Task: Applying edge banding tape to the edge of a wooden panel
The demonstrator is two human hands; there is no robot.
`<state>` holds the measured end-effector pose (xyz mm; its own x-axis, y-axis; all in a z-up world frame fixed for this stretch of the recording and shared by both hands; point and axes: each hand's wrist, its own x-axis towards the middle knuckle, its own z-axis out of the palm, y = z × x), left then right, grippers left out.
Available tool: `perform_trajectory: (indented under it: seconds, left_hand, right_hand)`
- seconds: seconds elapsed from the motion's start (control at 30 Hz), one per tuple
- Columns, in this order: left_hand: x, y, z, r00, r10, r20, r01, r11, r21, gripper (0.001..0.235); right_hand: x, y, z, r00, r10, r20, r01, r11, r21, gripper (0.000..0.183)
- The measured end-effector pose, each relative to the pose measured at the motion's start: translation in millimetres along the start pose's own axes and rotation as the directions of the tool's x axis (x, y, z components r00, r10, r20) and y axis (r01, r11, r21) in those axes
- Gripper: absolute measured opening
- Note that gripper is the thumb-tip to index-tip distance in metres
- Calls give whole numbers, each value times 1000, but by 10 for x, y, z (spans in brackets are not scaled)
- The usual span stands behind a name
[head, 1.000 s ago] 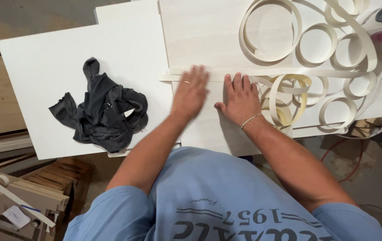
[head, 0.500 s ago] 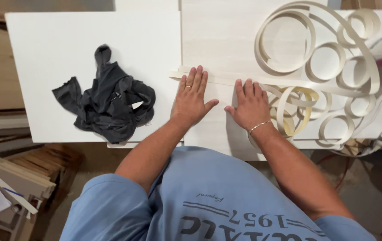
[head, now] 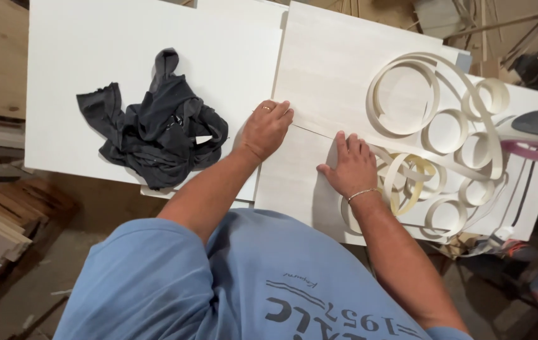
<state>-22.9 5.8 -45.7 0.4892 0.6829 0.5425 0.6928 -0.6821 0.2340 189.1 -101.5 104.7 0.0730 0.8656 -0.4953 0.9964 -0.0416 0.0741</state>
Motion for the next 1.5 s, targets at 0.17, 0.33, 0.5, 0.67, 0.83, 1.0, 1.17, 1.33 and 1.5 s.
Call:
perform_trajectory:
  seconds: [0.17, 0.33, 0.5, 0.67, 0.83, 1.0, 1.17, 1.33, 1.5]
  left_hand:
    - [-36, -25, 143, 998, 26, -48, -27, 999, -18, 7]
    - [-3, 23, -24, 997, 46, -69, -47, 999, -26, 5]
    - [-4, 61, -85, 996, 78, -33, -79, 997, -25, 11]
    - [58, 195, -580, 989, 114, 91, -115, 993, -1, 24]
    - [220, 445, -921, 879, 87, 469, -104, 995, 9, 56]
    - [364, 804, -741, 722, 223, 655, -139, 974, -177, 67]
    - [478, 863, -884, 620, 225, 752, -85, 972, -220, 79]
    - [482, 734, -1130, 682, 76, 727, 77, 982, -174, 88]
    - [451, 664, -1227, 640, -50, 767, 176, 981, -82, 88]
  right_hand:
    - [5, -21, -45, 1000, 5, 7, -5, 999, -42, 99]
    - [8, -37, -97, 997, 29, 69, -24, 997, -70, 99]
    - [17, -77, -198, 989, 49, 140, -36, 995, -95, 95]
    - [31, -88, -270, 982, 72, 173, -59, 995, -83, 97]
    - [46, -25, -211, 980, 63, 186, -48, 995, -82, 94]
    - [120, 11, -128, 979, 87, 183, -67, 991, -115, 87]
    - [187, 112, -7, 976, 100, 194, -66, 982, -177, 80]
    - [109, 71, -10, 987, 69, 144, -50, 990, -134, 83]
    - [-28, -31, -159, 984, 35, 174, -15, 993, -113, 86]
